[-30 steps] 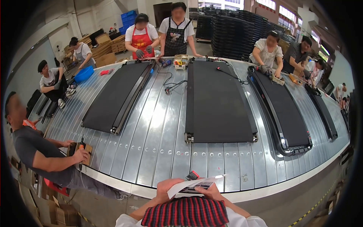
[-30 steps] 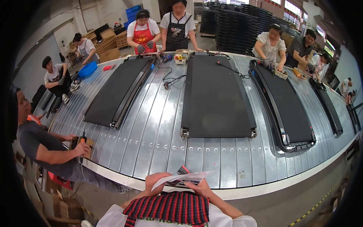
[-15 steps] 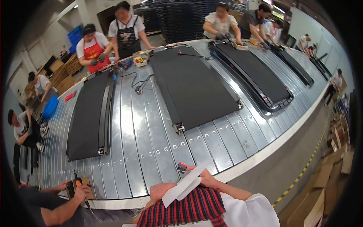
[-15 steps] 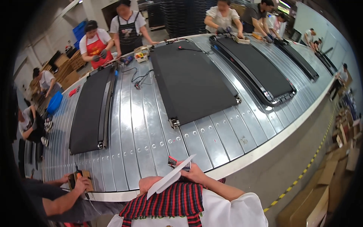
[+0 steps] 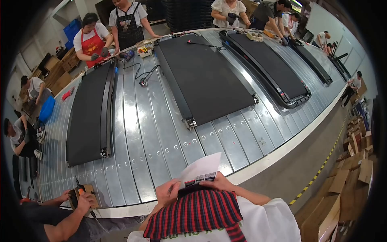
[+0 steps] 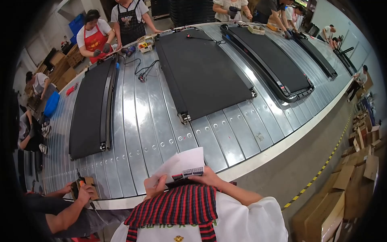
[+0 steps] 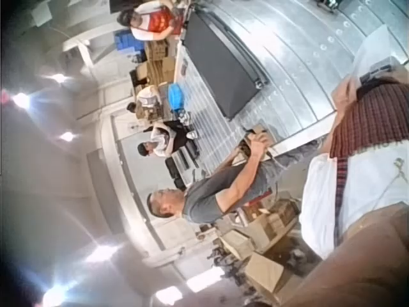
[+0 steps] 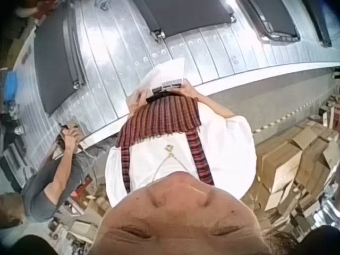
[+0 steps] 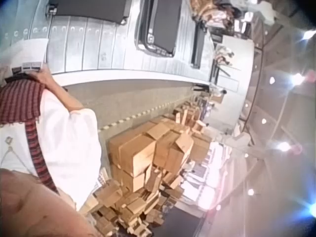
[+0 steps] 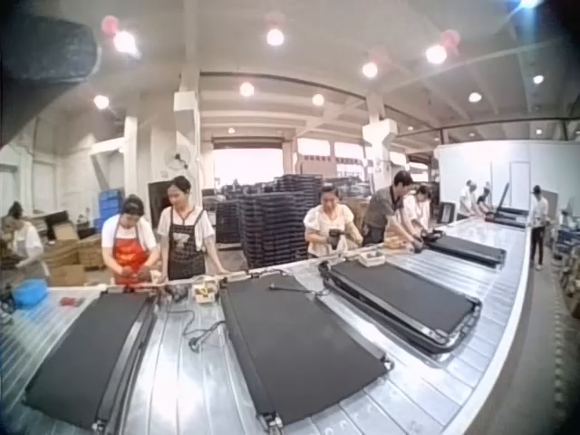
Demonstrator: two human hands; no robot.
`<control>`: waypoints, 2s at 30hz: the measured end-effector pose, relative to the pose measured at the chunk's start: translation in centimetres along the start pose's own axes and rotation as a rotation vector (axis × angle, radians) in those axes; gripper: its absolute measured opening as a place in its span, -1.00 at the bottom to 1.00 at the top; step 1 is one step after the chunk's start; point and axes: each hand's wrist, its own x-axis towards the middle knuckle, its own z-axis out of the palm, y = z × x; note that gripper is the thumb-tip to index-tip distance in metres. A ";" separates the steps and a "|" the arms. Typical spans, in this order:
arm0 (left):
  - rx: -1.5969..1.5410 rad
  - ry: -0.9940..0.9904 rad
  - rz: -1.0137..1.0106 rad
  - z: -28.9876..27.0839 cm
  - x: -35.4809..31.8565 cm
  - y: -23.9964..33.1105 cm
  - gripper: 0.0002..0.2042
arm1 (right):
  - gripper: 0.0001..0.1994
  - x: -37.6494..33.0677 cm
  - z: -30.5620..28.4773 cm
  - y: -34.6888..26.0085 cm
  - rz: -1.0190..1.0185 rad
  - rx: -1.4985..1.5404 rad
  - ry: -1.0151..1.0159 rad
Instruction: Peeling and applying identification and instruction labels to treadmills on a factory assembly line.
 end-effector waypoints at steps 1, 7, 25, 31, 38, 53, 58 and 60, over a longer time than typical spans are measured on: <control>0.025 0.035 0.025 -0.1 -0.3 0.1 -0.78 | -0.73 0.3 -0.1 -0.1 -0.013 -0.049 -0.047; 0.050 -0.107 0.272 -0.4 -0.7 0.6 -0.77 | -0.71 0.5 -0.5 -0.6 0.073 0.118 -0.124; -0.232 -0.241 0.124 -2.6 -3.4 -0.1 -0.74 | -0.61 1.9 0.4 0.6 0.273 0.459 -0.376; -0.233 -0.100 0.111 -2.8 -3.8 -1.6 -0.70 | -0.69 2.1 1.9 -1.7 0.208 0.119 -0.258; -0.177 -0.079 0.162 -3.9 -3.7 -1.5 -0.70 | -0.63 2.2 3.1 -1.6 0.228 0.103 -0.270; -0.268 -0.114 0.240 -5.3 -4.1 -3.0 -0.69 | -0.65 1.4 5.8 -1.6 0.250 0.172 -0.127; -0.230 -0.116 0.234 -6.1 -4.1 -3.2 -0.68 | -0.65 1.5 6.7 -1.8 0.277 0.237 -0.116; -0.232 -0.118 0.249 -6.4 -4.3 -3.4 -0.68 | -0.65 1.5 7.0 -1.7 0.263 0.228 -0.126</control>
